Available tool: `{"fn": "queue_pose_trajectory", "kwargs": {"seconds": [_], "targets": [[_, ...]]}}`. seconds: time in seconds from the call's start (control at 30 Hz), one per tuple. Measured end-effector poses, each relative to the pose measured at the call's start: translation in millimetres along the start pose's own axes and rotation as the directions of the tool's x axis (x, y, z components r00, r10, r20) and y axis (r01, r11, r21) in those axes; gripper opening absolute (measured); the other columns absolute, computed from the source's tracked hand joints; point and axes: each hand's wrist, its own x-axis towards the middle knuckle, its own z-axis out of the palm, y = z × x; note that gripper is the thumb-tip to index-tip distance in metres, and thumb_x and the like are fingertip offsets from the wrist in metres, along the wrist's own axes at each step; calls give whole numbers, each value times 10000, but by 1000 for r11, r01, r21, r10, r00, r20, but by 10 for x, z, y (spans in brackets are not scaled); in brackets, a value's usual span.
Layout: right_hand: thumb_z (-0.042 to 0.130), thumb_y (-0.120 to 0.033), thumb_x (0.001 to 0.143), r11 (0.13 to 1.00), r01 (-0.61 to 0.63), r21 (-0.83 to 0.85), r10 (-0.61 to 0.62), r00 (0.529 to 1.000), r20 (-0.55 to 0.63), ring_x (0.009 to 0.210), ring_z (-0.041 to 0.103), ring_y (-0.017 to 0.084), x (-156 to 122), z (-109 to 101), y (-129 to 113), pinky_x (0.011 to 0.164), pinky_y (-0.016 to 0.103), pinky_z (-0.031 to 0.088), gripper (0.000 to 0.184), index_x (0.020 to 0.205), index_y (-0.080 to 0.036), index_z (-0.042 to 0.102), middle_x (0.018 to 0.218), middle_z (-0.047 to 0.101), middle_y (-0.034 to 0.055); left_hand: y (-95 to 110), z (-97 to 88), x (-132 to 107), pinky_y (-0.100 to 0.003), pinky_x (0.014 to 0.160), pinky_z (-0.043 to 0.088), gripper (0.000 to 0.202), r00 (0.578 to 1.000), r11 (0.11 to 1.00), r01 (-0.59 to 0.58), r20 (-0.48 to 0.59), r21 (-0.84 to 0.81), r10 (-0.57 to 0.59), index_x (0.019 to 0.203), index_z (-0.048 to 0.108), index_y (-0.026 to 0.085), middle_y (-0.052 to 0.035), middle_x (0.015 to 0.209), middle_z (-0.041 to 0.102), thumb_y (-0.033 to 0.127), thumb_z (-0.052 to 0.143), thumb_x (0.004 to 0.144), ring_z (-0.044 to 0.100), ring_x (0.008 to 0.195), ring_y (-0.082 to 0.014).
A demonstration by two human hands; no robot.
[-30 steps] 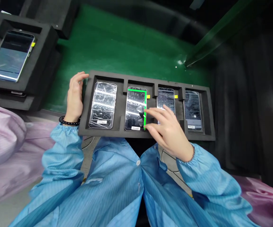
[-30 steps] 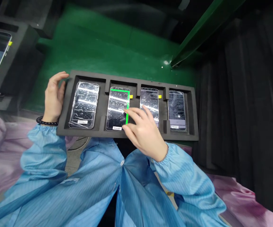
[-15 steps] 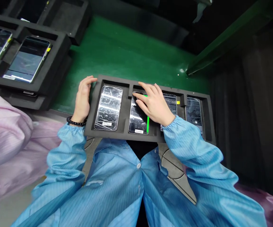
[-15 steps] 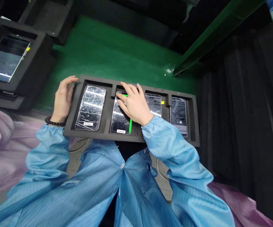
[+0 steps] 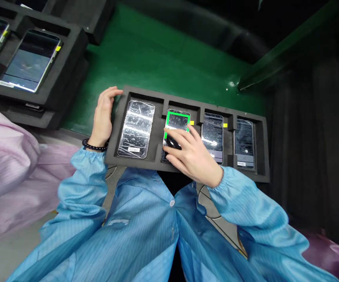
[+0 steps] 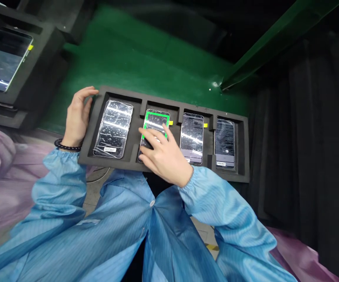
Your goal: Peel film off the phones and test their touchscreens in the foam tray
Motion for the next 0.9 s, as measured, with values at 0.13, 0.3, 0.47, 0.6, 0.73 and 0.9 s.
{"fn": "queue_pose_trajectory", "kwargs": {"seconds": [0.13, 0.3, 0.47, 0.6, 0.73, 0.9], "targets": [[425, -356, 1032, 992, 52, 115, -54, 998, 12, 1346, 499, 249, -105, -1, -127, 1211, 569, 300, 365, 1025, -222, 765, 1499, 526, 91, -23, -8, 1, -359, 1221, 326, 602, 1000, 1000, -14, 7, 5, 14, 1225, 645, 169, -102, 1428, 515, 639, 339, 1004, 400, 1417, -213], [388, -349, 1041, 992, -29, 123, 33, 999, -35, 1370, 473, 253, -78, -97, 33, 1214, 562, 288, 373, 1132, -225, 728, 1516, 503, 100, -16, -9, 1, -346, 1206, 344, 582, 1000, 999, -18, -1, 27, 18, 1218, 647, 180, -94, 1432, 518, 624, 332, 1013, 418, 1402, -201], [636, -359, 921, 999, -35, 36, 33, 999, 39, 1448, 371, 314, -92, -188, 257, 1218, 606, 253, 493, 1386, -220, 552, 1597, 370, 136, -9, -10, 1, -363, 1202, 346, 597, 1000, 1000, -13, -2, 12, 13, 1215, 660, 171, -108, 1427, 519, 643, 363, 1000, 420, 1401, -220], [808, -290, 760, 999, -30, 16, 28, 992, 124, 1491, 303, 348, -128, -197, 351, 1214, 647, 228, 890, 1523, -236, 353, 1641, 270, 157, -3, -1, -2, -380, 1203, 349, 550, 1000, 1000, -21, -10, 22, 21, 1219, 663, 216, -83, 1428, 527, 625, 362, 1007, 423, 1407, -232], [835, -276, 706, 1000, -24, -9, 25, 987, 158, 1490, 295, 373, -115, -188, 394, 1212, 662, 203, 1023, 1558, -211, 271, 1643, 252, 185, 8, 11, -9, -372, 1210, 347, 496, 999, 998, -31, -16, 54, 31, 1233, 662, 304, -32, 1416, 550, 626, 365, 1000, 432, 1405, -224], [770, -356, 736, 1000, 7, -8, -6, 995, 102, 1485, 299, 385, -84, -154, 442, 1218, 662, 168, 997, 1567, -204, 240, 1652, 232, 182, -23, 8, -22, -390, 1244, 302, 479, 998, 997, -56, 14, 59, 55, 1294, 632, 348, -11, 1434, 534, 613, 358, 1004, 398, 1430, -223]]}}
